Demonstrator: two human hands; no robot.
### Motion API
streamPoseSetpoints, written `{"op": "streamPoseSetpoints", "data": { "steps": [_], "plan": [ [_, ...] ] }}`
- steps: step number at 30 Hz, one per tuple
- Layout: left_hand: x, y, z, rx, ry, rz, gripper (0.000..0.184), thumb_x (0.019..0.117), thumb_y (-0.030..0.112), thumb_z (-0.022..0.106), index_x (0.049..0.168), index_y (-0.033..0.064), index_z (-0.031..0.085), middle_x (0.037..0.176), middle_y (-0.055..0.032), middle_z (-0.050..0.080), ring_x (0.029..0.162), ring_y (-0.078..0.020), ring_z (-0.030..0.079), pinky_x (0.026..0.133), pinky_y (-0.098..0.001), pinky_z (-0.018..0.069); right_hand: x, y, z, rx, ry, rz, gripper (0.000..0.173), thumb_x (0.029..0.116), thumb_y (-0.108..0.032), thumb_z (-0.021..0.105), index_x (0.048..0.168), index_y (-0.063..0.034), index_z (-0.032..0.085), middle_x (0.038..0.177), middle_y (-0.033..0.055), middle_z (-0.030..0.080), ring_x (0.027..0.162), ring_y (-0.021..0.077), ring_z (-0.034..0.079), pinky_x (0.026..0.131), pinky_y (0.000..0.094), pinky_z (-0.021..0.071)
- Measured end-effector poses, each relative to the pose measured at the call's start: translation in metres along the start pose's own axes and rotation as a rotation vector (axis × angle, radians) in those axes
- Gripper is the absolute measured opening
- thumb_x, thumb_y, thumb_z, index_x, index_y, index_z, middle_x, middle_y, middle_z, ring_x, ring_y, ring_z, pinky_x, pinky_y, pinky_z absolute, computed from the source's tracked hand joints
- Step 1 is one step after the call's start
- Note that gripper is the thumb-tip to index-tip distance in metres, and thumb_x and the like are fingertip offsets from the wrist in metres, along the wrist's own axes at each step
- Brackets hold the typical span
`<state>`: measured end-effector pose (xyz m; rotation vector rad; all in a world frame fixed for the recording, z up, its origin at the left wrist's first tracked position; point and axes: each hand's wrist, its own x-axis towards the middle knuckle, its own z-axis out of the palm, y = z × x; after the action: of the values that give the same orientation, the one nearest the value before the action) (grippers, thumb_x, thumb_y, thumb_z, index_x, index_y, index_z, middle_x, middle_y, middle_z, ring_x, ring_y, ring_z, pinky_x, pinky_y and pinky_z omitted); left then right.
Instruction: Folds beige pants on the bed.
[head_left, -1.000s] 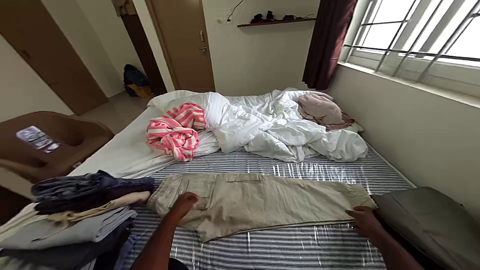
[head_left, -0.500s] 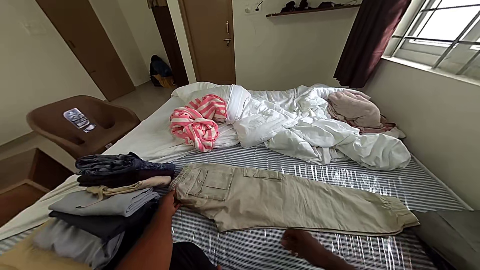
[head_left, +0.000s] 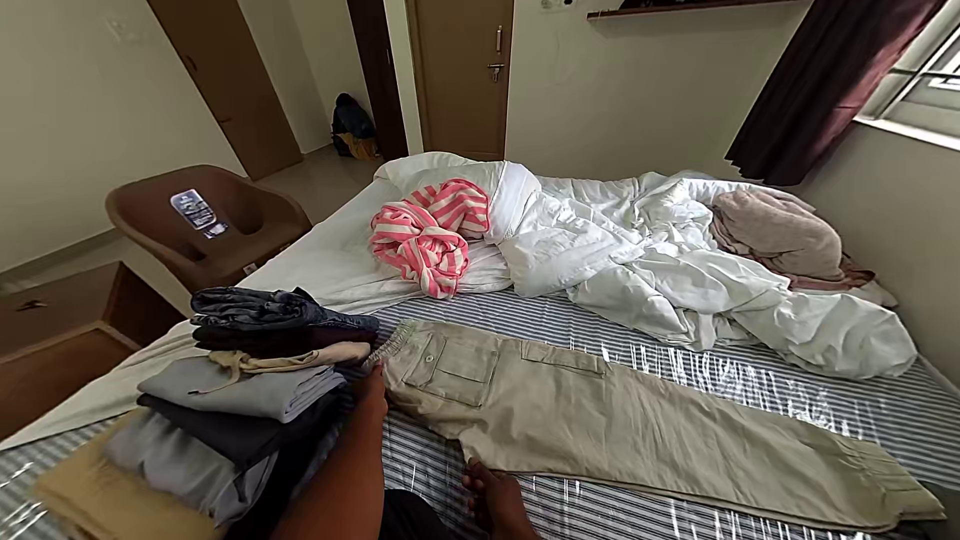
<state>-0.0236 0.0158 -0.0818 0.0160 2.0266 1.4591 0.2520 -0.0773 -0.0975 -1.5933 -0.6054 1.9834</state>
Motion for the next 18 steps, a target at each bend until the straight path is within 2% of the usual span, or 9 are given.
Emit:
{"op": "streamPoseSetpoints", "data": {
  "steps": [3, 5, 9, 12, 14, 15, 16, 17, 18],
  "plan": [
    [0.001, 0.001, 0.003, 0.029, 0.059, 0.028, 0.064, 0.1036, 0.035, 0.063, 0.144, -0.0109, 0.045, 0.148, -0.0311, 0.048, 0.14, -0.0403, 0.047, 0.113, -0.0562, 0.0411, 0.003, -0.005, -0.002, -0.106, -0.006, -0.007, 0.023, 0.1033, -0.019, 0.06, 0.088, -0.0031, 0.064, 0.065, 0.0026, 0.063, 0.047, 0.01, 0.055, 0.042, 0.0241, 0.0444],
    [0.001, -0.001, 0.001, 0.06, 0.072, 0.017, 0.06, 0.1058, 0.033, 0.059, 0.144, -0.0111, 0.046, 0.149, -0.0312, 0.046, 0.141, -0.0398, 0.045, 0.115, -0.0546, 0.0392, -0.002, -0.004, -0.007, -0.193, -0.067, 0.001, 0.023, 0.103, -0.018, 0.059, 0.086, -0.0032, 0.065, 0.061, 0.0017, 0.061, 0.047, 0.0092, 0.055, 0.044, 0.0239, 0.0444],
    [-0.004, 0.004, 0.0, 0.162, 0.076, 0.001, 0.053, 0.1082, 0.031, 0.053, 0.139, -0.0111, 0.051, 0.147, -0.0309, 0.049, 0.139, -0.0396, 0.047, 0.113, -0.0546, 0.0406, -0.011, 0.007, -0.015, -0.425, -0.198, -0.048, 0.029, 0.1042, -0.029, 0.062, 0.099, -0.0018, 0.069, 0.075, 0.0038, 0.073, 0.057, 0.0112, 0.065, 0.051, 0.0278, 0.053],
    [-0.012, 0.015, 0.007, 0.081, 0.071, 0.033, 0.061, 0.1071, 0.04, 0.054, 0.14, -0.0109, 0.051, 0.146, -0.0313, 0.05, 0.138, -0.0407, 0.048, 0.112, -0.0572, 0.0404, -0.015, -0.002, -0.022, -0.67, -0.304, -0.083, 0.048, 0.1029, -0.049, 0.059, 0.099, -0.0035, 0.073, 0.08, 0.0034, 0.076, 0.063, 0.0138, 0.07, 0.059, 0.0338, 0.0583],
    [-0.014, 0.02, 0.007, 0.026, 0.055, 0.042, 0.075, 0.0992, 0.049, 0.066, 0.142, -0.0101, 0.048, 0.146, -0.0304, 0.05, 0.138, -0.0403, 0.048, 0.113, -0.0577, 0.0401, -0.013, -0.013, -0.029, -0.769, -0.248, -0.35, 0.045, 0.1052, -0.044, 0.055, 0.095, -0.0048, 0.073, 0.079, 0.0047, 0.076, 0.063, 0.0163, 0.072, 0.061, 0.037, 0.0604],
    [-0.012, 0.019, 0.008, 0.018, 0.05, 0.05, 0.08, 0.0951, 0.048, 0.072, 0.143, -0.0099, 0.047, 0.146, -0.03, 0.05, 0.138, -0.0399, 0.048, 0.113, -0.0572, 0.0405, -0.01, -0.02, -0.035, -0.824, -0.14, -0.53, 0.038, 0.1047, -0.04, 0.056, 0.096, -0.0067, 0.073, 0.081, 0.0041, 0.075, 0.068, 0.0163, 0.072, 0.066, 0.0386, 0.0609],
    [-0.008, 0.017, 0.008, 0.01, 0.043, 0.057, 0.081, 0.0926, 0.045, 0.076, 0.144, -0.0098, 0.046, 0.147, -0.03, 0.049, 0.139, -0.0397, 0.048, 0.113, -0.057, 0.0408, -0.004, -0.027, -0.043, -0.897, 0.006, -0.7, 0.032, 0.1029, -0.037, 0.058, 0.1, -0.0096, 0.075, 0.089, 0.0039, 0.075, 0.08, 0.0174, 0.073, 0.075, 0.0415, 0.0602],
    [-0.004, 0.014, 0.008, -0.008, 0.036, 0.06, 0.082, 0.0918, 0.04, 0.078, 0.146, -0.0098, 0.043, 0.148, -0.0301, 0.048, 0.139, -0.0398, 0.047, 0.113, -0.0572, 0.0412, 0.005, -0.034, -0.054, -0.987, 0.14, -0.829, 0.029, 0.101, -0.036, 0.06, 0.111, -0.0132, 0.075, 0.106, 0.004, 0.075, 0.099, 0.0196, 0.071, 0.088, 0.0448, 0.058],
    [-0.002, 0.012, 0.008, -0.031, 0.027, 0.057, 0.081, 0.0926, 0.036, 0.078, 0.148, -0.0092, 0.041, 0.149, -0.0299, 0.047, 0.14, -0.0398, 0.046, 0.113, -0.0575, 0.0411, 0.016, -0.04, -0.069, -1.088, 0.243, -0.912, 0.034, 0.0996, -0.039, 0.062, 0.124, -0.0169, 0.071, 0.129, 0.0046, 0.069, 0.122, 0.0232, 0.064, 0.103, 0.0488, 0.0515]
  ]
}}
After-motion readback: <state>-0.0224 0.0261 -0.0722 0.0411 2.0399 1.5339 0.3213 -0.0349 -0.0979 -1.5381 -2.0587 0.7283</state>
